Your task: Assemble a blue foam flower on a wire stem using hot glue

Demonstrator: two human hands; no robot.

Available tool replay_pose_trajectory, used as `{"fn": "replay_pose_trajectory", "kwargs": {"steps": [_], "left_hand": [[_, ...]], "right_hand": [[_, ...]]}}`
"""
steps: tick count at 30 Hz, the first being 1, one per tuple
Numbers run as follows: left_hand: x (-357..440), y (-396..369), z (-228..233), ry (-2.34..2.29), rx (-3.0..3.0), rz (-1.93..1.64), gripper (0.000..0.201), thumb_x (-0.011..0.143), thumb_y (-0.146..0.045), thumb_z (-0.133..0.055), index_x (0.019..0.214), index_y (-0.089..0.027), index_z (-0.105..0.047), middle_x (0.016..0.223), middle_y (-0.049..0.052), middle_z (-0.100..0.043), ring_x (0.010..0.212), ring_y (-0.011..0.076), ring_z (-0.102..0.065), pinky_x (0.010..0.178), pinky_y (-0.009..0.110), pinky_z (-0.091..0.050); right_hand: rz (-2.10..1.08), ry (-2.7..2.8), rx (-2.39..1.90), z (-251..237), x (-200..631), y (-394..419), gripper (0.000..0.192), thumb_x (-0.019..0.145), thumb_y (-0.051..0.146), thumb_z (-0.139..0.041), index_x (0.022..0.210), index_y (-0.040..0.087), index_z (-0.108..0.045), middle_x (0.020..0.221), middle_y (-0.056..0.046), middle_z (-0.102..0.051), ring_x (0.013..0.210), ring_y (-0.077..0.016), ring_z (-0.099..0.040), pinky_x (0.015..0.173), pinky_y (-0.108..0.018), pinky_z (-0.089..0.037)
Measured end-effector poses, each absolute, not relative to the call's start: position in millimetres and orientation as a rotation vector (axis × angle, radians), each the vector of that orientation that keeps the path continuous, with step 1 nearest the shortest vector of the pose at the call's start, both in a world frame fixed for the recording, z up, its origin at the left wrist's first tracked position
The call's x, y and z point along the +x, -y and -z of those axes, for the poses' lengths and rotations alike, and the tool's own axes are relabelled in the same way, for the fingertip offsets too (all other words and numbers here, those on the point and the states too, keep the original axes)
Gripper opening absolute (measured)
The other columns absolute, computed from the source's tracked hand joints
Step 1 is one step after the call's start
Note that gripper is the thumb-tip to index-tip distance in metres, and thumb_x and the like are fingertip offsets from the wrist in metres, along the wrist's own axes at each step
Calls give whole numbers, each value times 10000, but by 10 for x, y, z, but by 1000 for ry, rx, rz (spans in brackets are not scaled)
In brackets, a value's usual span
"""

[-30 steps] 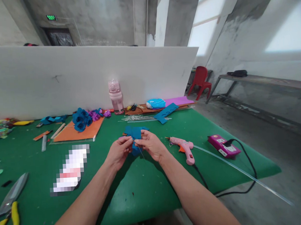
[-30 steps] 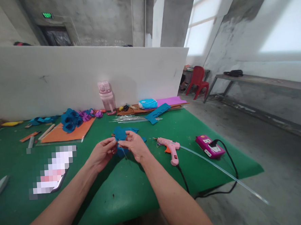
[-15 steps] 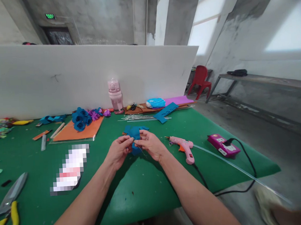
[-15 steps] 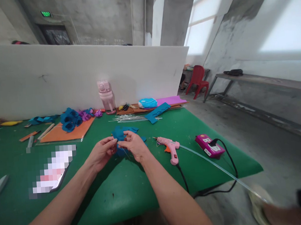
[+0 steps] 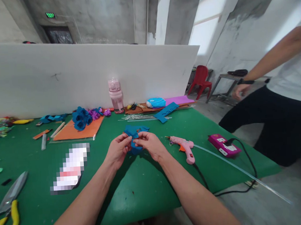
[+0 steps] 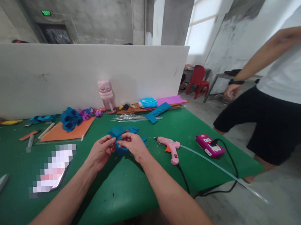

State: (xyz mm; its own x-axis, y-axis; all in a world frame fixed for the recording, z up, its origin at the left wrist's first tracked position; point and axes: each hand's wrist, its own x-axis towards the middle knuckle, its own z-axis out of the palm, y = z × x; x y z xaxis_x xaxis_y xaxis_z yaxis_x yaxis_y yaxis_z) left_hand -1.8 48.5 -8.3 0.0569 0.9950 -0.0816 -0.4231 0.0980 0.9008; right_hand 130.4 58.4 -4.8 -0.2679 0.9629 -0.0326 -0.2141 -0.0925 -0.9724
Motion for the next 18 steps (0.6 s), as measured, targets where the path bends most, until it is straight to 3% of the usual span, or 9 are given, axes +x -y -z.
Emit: {"fn": "replay_pose_trajectory", "kwargs": {"steps": [5,12,18], "left_hand": [[-15,-490,101,-880,859,-1321,206,583,-225,-716,653,-131,-546,568,-33,-542,493,53,-474,504,190,-388],[-19,-503,96,-890,825,-1357,239,584,-243,-722,605,-137,-509,486,-61,-463,445,39,-427,481,175,-368],[-15,-502,95,-881,830,-1358,245,560,-241,-737,607,-134,-522,508,-58,-482,466,37,-437,493,172,-373]], "right_hand": [[-1603,1171,-910,72,1303,-590,309,524,306,-724,756,159,-582,645,32,-586,549,-77,-524,583,-228,-407],[-1592,1182,-864,95,1304,-599,301,520,309,-728,741,176,-572,628,50,-558,545,-75,-523,574,-225,-418],[-1524,1181,-955,56,1304,-586,268,559,332,-699,745,177,-586,629,39,-566,574,-93,-539,562,-222,-411]]}}
